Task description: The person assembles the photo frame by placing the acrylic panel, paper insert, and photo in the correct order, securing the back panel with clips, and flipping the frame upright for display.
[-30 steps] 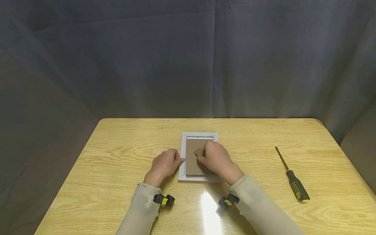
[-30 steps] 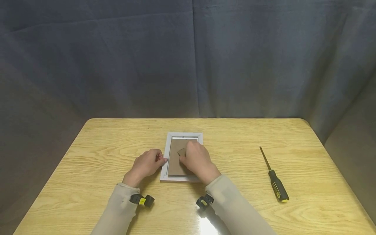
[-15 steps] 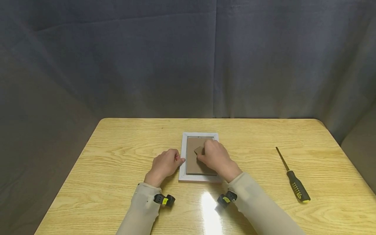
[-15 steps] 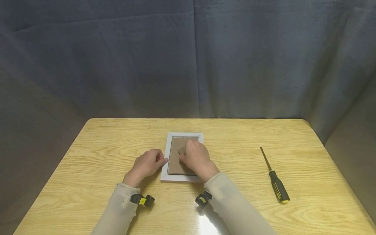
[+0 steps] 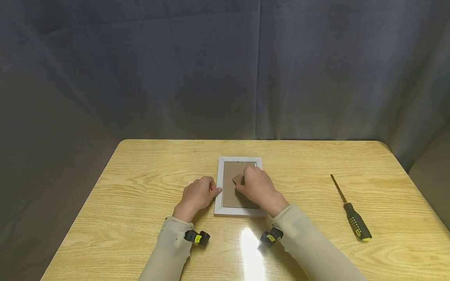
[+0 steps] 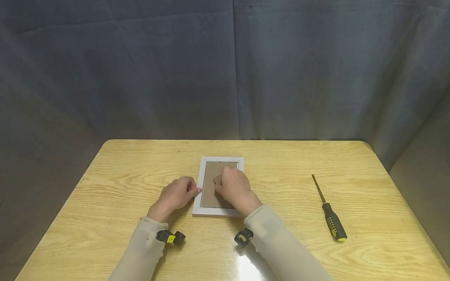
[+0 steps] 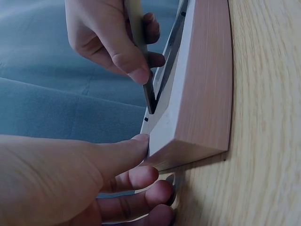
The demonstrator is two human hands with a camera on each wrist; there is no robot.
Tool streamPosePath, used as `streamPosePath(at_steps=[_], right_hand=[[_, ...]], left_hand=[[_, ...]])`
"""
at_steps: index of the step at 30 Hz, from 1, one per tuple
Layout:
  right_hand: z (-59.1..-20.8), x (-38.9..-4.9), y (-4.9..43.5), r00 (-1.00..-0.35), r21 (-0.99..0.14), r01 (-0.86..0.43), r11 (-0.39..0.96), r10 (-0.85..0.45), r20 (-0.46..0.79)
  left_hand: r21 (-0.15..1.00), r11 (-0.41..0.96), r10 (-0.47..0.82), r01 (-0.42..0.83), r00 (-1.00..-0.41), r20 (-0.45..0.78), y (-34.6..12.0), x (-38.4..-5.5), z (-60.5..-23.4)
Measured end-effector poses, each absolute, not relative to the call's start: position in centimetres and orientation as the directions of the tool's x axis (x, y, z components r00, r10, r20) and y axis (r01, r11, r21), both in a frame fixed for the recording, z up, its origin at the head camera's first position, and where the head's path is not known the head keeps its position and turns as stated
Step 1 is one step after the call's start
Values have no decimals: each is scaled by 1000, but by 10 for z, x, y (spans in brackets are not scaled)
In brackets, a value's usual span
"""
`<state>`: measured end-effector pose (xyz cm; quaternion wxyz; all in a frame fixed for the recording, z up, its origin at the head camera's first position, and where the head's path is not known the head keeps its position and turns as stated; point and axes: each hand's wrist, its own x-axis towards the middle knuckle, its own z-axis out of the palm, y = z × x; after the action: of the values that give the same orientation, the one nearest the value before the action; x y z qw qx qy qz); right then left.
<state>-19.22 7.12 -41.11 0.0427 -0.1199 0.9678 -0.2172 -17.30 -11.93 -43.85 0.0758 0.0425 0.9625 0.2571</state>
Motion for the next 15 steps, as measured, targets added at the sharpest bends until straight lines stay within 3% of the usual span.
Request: streamPosePath(at_steps=[15], right_hand=[[-414,-190,71,-968,-418,-209,884,-247,-39]], left_hand=[[501,864,125,47,-985,-122,-120,-173,-438]])
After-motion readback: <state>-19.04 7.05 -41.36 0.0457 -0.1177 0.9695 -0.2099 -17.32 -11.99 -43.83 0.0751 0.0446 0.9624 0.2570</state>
